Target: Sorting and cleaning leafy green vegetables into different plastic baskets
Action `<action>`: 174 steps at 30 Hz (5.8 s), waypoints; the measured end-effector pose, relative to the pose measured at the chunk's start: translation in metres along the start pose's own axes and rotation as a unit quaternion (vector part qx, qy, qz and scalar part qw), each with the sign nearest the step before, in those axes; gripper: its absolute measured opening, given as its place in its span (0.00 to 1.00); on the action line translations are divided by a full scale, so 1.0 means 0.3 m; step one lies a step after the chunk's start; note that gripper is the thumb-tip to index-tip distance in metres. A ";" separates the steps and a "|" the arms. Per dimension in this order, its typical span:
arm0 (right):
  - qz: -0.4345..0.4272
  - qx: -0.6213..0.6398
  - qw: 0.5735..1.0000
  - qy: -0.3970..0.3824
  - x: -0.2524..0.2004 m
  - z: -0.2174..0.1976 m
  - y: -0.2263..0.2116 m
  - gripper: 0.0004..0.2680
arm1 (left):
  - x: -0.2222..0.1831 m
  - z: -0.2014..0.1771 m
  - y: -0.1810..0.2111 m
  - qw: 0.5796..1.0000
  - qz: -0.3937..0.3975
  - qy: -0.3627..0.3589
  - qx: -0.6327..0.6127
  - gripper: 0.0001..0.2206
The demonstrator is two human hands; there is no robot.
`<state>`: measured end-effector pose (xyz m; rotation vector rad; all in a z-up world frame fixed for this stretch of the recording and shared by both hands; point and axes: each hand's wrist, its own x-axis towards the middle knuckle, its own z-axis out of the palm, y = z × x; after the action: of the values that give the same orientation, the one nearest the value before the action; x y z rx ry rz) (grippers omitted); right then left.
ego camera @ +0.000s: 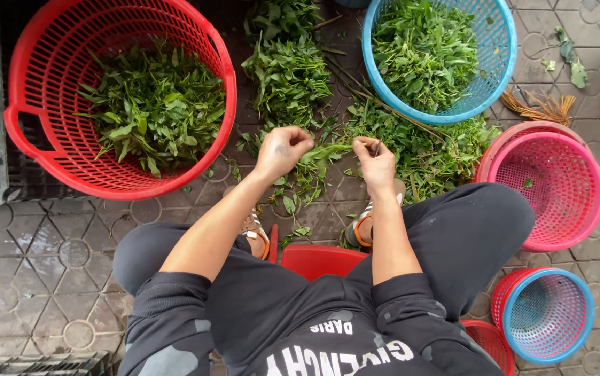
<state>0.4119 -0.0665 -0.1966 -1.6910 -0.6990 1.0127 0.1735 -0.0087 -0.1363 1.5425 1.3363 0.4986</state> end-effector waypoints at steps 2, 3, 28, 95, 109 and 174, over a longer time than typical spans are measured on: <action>-0.065 -0.069 0.995 0.018 0.008 -0.046 -0.001 0.06 | -0.030 0.039 -0.084 0.977 0.033 -0.052 0.205 0.15; -0.132 -0.137 0.981 0.031 0.013 -0.060 0.000 0.06 | -0.046 0.052 -0.130 0.909 0.063 -0.097 0.400 0.22; 0.116 0.146 0.880 -0.437 -0.154 0.260 -0.094 0.09 | -0.072 -0.249 0.167 0.887 -0.021 0.121 -0.445 0.11; 0.112 0.204 0.942 -0.242 -0.171 0.180 -0.133 0.15 | -0.027 -0.019 0.049 0.983 0.068 -0.065 0.156 0.09; 0.250 -0.224 0.930 -0.150 -0.056 0.369 -0.007 0.20 | -0.208 -0.624 0.096 0.872 0.092 0.260 0.405 0.30; 0.238 -0.326 0.903 -0.147 0.005 0.220 0.345 0.08 | -0.392 -0.815 0.109 0.903 0.117 0.289 0.297 0.20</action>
<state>0.3532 -0.0690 -0.3044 -2.3977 -0.9116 1.5118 -0.0445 -0.0129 0.0284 2.1811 1.8835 0.7912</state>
